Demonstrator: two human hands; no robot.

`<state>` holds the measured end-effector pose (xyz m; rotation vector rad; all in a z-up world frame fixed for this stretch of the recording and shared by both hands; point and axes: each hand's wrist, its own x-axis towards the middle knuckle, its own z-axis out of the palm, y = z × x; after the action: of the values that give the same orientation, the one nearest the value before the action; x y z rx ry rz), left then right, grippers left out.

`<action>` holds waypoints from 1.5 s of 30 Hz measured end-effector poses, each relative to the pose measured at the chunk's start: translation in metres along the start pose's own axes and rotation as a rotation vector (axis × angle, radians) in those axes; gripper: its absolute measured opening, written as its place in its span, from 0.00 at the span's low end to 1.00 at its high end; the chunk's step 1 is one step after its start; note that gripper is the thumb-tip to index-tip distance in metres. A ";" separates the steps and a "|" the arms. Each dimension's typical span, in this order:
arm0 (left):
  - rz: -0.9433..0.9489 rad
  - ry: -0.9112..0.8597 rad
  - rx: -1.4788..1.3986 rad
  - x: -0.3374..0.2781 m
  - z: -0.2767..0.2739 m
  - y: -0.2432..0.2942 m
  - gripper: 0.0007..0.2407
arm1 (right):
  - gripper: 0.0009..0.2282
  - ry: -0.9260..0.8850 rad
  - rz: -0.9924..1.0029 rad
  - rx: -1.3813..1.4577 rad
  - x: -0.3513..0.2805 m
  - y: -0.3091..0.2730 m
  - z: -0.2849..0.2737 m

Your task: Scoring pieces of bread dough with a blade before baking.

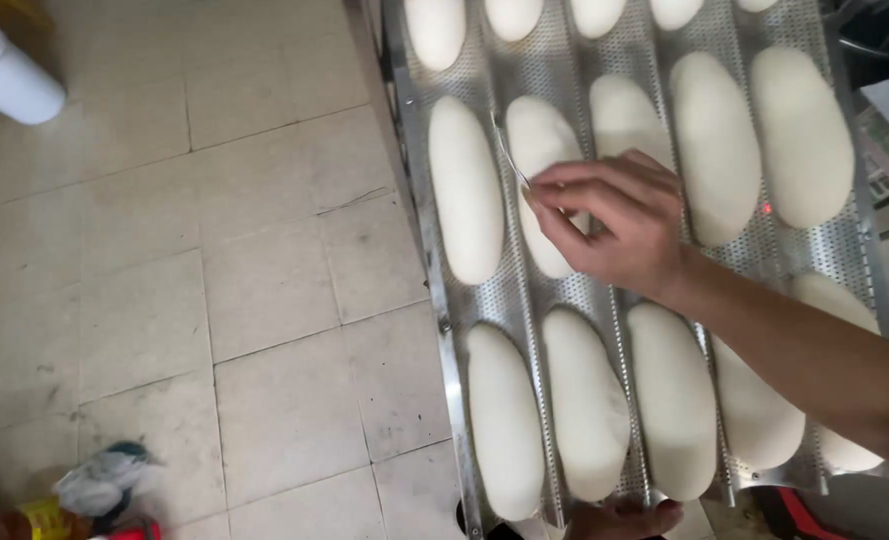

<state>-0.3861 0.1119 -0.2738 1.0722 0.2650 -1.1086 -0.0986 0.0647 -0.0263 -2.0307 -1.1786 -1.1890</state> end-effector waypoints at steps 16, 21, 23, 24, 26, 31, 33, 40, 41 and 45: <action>0.276 -0.009 -0.447 -0.002 0.003 0.002 0.37 | 0.09 -0.255 -0.097 -0.055 -0.096 -0.064 -0.029; 0.196 0.060 -0.231 -0.032 0.004 0.027 0.21 | 0.08 -0.127 0.014 -0.074 -0.025 0.007 -0.026; 0.211 0.066 -0.332 -0.021 0.004 0.018 0.35 | 0.08 -0.122 0.019 -0.071 -0.017 0.020 -0.017; 0.228 0.072 -0.435 -0.016 0.004 0.013 0.50 | 0.08 -0.118 0.022 -0.065 -0.013 0.026 -0.012; 0.228 0.072 -0.477 -0.020 0.004 0.016 0.46 | 0.07 -0.128 0.011 -0.064 -0.031 0.025 -0.011; -0.049 0.063 -0.002 0.001 -0.007 0.001 0.19 | 0.09 -0.226 -0.017 -0.140 -0.120 -0.036 -0.060; 0.171 0.100 -0.460 0.002 -0.005 -0.003 0.36 | 0.10 -0.258 -0.039 -0.070 -0.133 -0.051 -0.093; -0.157 0.138 -0.008 -0.017 -0.023 0.007 0.23 | 0.09 -0.169 0.145 -0.167 -0.039 0.039 -0.087; -0.165 0.162 0.053 -0.021 -0.025 0.010 0.22 | 0.09 -0.166 0.164 -0.147 -0.039 0.046 -0.082; -0.271 0.189 0.303 -0.044 -0.024 0.033 0.26 | 0.09 -0.184 0.156 -0.101 -0.056 0.039 -0.083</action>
<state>-0.3726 0.1583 -0.2381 1.4453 0.4102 -1.3190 -0.1144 -0.0412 -0.0347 -2.3032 -1.0388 -1.0225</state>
